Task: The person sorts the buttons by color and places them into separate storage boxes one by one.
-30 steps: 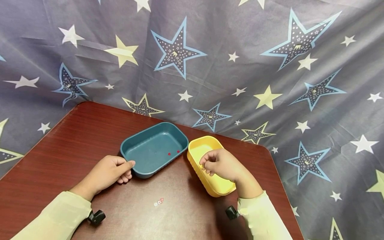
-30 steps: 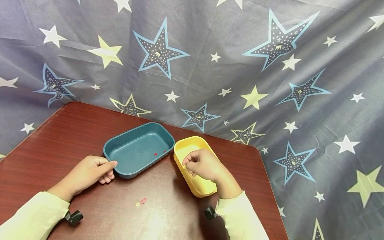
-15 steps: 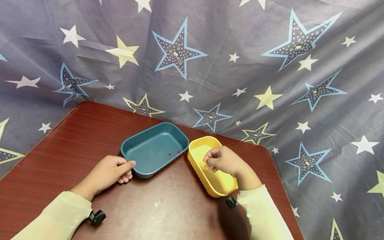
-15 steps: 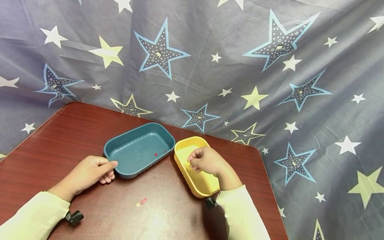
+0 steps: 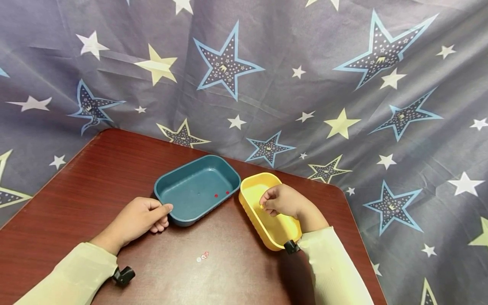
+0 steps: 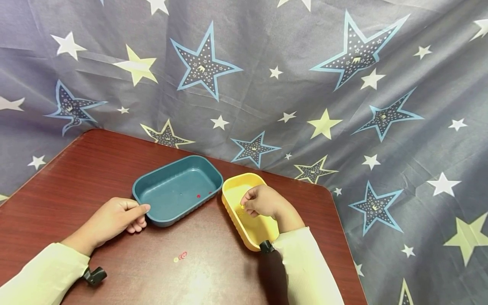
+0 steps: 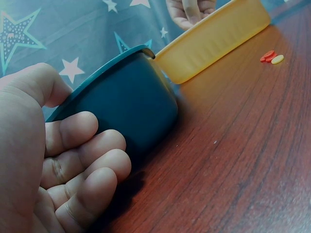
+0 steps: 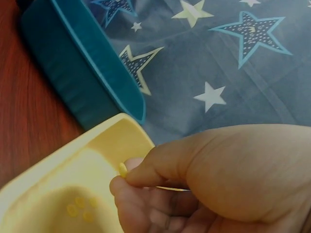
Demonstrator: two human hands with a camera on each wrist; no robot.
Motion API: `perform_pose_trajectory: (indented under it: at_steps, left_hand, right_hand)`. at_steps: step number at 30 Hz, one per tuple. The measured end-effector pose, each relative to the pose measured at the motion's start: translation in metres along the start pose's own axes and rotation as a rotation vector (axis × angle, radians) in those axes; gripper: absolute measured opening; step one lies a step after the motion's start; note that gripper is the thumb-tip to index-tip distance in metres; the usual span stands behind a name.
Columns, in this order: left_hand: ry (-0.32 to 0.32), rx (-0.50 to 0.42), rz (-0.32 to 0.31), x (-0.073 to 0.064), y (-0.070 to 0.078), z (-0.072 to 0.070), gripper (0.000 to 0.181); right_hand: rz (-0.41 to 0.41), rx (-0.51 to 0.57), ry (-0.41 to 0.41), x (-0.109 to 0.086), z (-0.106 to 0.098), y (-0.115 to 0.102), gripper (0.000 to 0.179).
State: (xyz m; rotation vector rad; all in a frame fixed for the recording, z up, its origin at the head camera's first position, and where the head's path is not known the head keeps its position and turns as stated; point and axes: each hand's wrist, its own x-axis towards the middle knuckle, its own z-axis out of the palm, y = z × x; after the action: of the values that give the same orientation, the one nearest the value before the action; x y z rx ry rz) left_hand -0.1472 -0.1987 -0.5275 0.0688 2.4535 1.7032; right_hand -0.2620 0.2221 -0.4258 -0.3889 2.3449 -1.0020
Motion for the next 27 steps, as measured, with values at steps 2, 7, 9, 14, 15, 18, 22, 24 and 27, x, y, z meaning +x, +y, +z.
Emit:
perform_pose_trajectory:
  at_steps: [2, 7, 9, 14, 15, 18, 22, 24, 27]
  left_hand:
    - [0.0, -0.001, -0.002, -0.001, 0.001, 0.0, 0.047]
    - [-0.002, -0.008, 0.001, -0.002, 0.004, -0.001, 0.047]
    - [-0.002, -0.009, 0.001, -0.002, 0.005, -0.001, 0.047]
    - [-0.004, -0.011, 0.004, -0.002, 0.005, -0.001, 0.049]
    - [-0.004, -0.01, 0.004, -0.002, 0.005, -0.001, 0.049]
    - [-0.002, -0.009, 0.007, -0.002, 0.005, -0.001, 0.049]
    - [-0.001, -0.006, 0.006, -0.002, 0.005, 0.0, 0.047]
    - [-0.001, -0.004, 0.006, -0.002, 0.006, 0.0, 0.046]
    - [0.001, -0.004, 0.006, -0.003, 0.006, 0.001, 0.047]
  right_hand:
    - [0.011, -0.023, -0.01, 0.004, 0.001, 0.002, 0.01]
    - [0.055, -0.063, -0.022, 0.012, 0.002, 0.006, 0.008]
    - [0.067, -0.069, -0.023, 0.014, 0.002, 0.007, 0.008]
    - [0.091, -0.057, -0.028, 0.018, 0.003, 0.01, 0.008]
    - [0.094, -0.054, -0.028, 0.018, 0.003, 0.01, 0.008]
    - [0.096, -0.059, -0.026, 0.019, 0.004, 0.012, 0.008]
    - [0.093, -0.068, -0.027, 0.02, 0.004, 0.015, 0.009]
    - [0.095, -0.064, -0.025, 0.02, 0.004, 0.016, 0.01]
    - [0.094, -0.049, -0.02, 0.019, 0.004, 0.018, 0.011]
